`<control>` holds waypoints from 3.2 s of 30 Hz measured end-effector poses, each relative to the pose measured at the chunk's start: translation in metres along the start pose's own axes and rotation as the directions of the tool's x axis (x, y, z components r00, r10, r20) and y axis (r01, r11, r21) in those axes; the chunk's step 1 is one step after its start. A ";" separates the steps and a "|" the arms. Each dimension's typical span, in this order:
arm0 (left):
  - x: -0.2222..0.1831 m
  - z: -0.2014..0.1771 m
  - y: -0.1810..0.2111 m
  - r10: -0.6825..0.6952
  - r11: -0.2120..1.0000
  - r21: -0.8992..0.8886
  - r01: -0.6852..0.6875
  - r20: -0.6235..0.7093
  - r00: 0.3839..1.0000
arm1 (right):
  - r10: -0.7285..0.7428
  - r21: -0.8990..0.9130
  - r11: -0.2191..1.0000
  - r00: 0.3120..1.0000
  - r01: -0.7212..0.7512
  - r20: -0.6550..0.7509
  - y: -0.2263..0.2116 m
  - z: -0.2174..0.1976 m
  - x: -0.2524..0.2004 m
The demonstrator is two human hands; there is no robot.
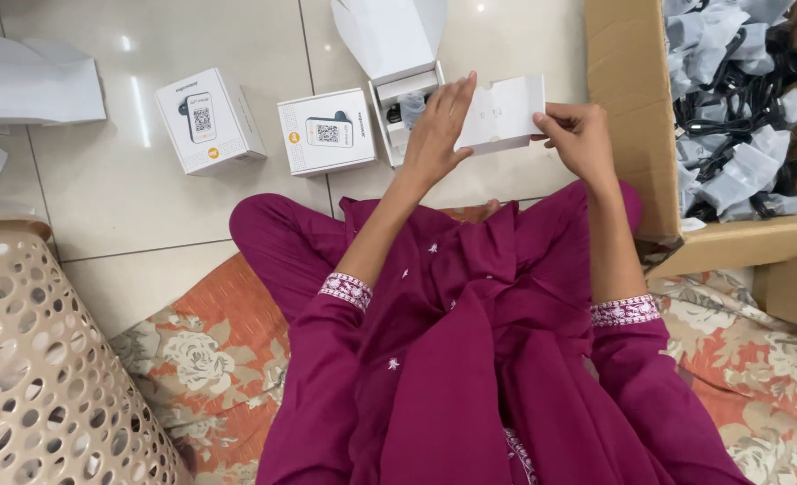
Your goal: The person sits cross-legged on the floor and packs small white devices into retail boxes: they place a device into an open box, fold the lid closed, and set the finished box aside, repeating the process with several boxes. A large carton of wrapped devices sits nearby.
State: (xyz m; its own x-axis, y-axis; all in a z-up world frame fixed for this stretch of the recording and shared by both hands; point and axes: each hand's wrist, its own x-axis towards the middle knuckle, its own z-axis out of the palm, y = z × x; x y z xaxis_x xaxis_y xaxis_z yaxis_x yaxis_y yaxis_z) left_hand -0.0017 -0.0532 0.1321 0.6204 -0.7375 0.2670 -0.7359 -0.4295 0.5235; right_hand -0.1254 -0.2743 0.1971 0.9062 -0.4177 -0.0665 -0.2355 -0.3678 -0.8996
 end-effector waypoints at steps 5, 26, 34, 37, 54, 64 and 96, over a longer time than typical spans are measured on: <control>-0.015 -0.074 -0.022 -0.048 0.988 -0.142 0.064 0.117 0.992 | 0.016 0.196 0.979 0.984 -0.051 0.175 0.001 0.016 0.005; 0.000 -0.039 -0.149 -0.187 0.907 -0.345 0.241 0.182 0.965 | -0.172 0.045 0.982 0.776 0.182 0.607 -0.002 0.101 0.109; 0.007 -0.020 -0.136 -0.238 0.953 -0.116 0.278 0.277 0.931 | -0.071 -0.360 0.870 0.808 0.336 0.584 -0.003 0.106 0.110; 0.010 -0.021 -0.125 -0.240 0.961 -0.068 0.268 0.276 0.931 | -0.112 -0.388 0.828 0.797 0.405 0.593 0.000 0.099 0.110; 0.013 -0.015 -0.090 -0.298 0.950 0.078 0.304 0.531 0.793 | -0.029 -0.511 0.768 0.818 0.386 0.575 0.032 0.096 0.095; -0.049 0.035 -0.081 -0.161 0.985 0.050 0.167 -0.104 0.982 | -0.426 -0.619 0.491 0.789 0.612 0.442 0.044 0.129 0.069; 0.007 -0.027 -0.109 -0.560 0.827 -0.307 0.472 -0.365 0.744 | -0.492 -0.278 0.850 0.863 0.448 -0.114 0.007 0.100 0.086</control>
State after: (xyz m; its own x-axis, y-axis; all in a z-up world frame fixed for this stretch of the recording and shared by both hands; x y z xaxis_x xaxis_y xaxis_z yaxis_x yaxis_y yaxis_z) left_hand 0.0897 0.0026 0.0987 0.9726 -0.1180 0.2004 -0.2322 -0.5434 0.8067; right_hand -0.0137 -0.2299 0.1422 0.8577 -0.2742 0.4349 0.1082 -0.7307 -0.6741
